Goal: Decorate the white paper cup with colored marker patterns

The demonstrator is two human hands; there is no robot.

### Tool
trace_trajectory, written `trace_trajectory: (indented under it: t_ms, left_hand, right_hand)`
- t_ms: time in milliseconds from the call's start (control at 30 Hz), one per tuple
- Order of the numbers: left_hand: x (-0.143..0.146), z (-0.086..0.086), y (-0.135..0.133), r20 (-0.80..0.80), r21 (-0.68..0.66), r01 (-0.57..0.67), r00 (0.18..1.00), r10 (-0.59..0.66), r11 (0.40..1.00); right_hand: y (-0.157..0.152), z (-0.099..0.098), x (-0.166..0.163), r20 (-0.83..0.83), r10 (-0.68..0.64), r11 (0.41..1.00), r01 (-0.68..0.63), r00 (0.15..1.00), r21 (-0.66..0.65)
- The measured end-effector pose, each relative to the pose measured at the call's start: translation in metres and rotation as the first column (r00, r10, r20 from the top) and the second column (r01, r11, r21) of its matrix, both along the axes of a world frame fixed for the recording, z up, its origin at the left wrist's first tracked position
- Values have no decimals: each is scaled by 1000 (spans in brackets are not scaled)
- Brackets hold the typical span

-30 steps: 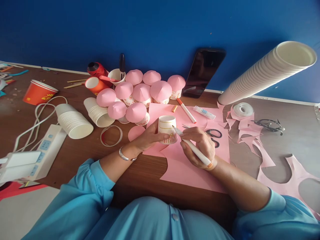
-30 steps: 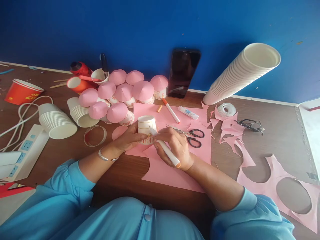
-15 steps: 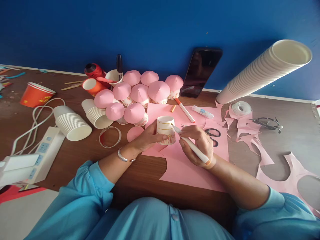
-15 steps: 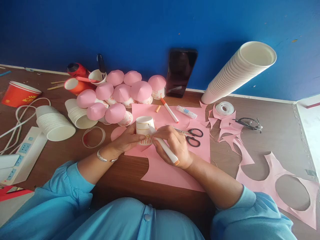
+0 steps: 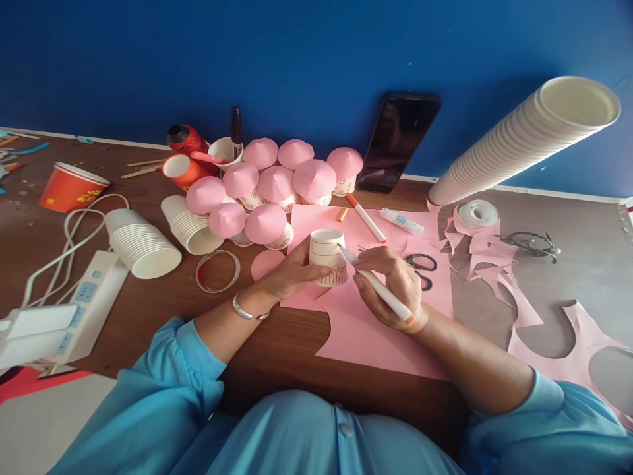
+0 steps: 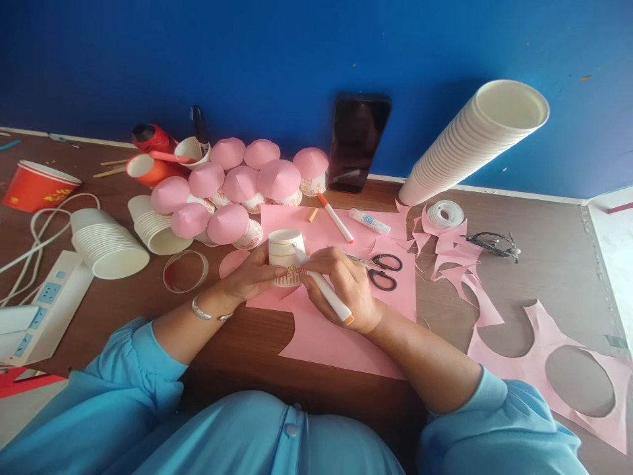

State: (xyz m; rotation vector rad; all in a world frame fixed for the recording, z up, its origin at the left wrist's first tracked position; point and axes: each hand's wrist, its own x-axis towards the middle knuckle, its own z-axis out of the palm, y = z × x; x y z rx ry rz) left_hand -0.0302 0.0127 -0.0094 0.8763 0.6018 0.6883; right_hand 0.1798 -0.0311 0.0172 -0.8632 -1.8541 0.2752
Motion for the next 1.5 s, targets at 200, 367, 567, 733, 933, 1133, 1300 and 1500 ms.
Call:
trace_trajectory:
  t_ms: [200,367,567,733,933,1133,1300,1500]
  left_hand:
    - [0,-1,0,16,-33,-22,1000,22,999]
    - [0,-2,-1,30,-40,-25,999,26,999]
    - [0,2,-1,14,-34,-28,999,29,999]
    - [1,6,-3,10,-40,-40,999,41,998]
    - [1,5,-3,14,-18,-21,1000,21,1000]
    - [2,6,-2,25,-21,-18,1000,19,1000]
    - [1,4,-2,29,-26,-17,999,18,1000]
    - [0,0,-2,28,-30,-30,999,31,999]
  right_hand:
    - [0,0,-1,6,-7,1000,7,1000,10]
    - [0,0,-1,1,-6,1000,6,1000,12]
    - [-1,2,-2,-18,1,1000,-1,1000,24]
    - [-2,3,-3,-1,14,1000,-14,1000,24]
    - [-2,3,-3,7,12,1000,-12,1000,15]
    - [-3,3,-4,-20,24,1000,-24,999,2]
    - [-2,3,-4,-14,23,1000,-23,1000,3]
    - [-2,4,-6,-21,24,999,-23,999,22]
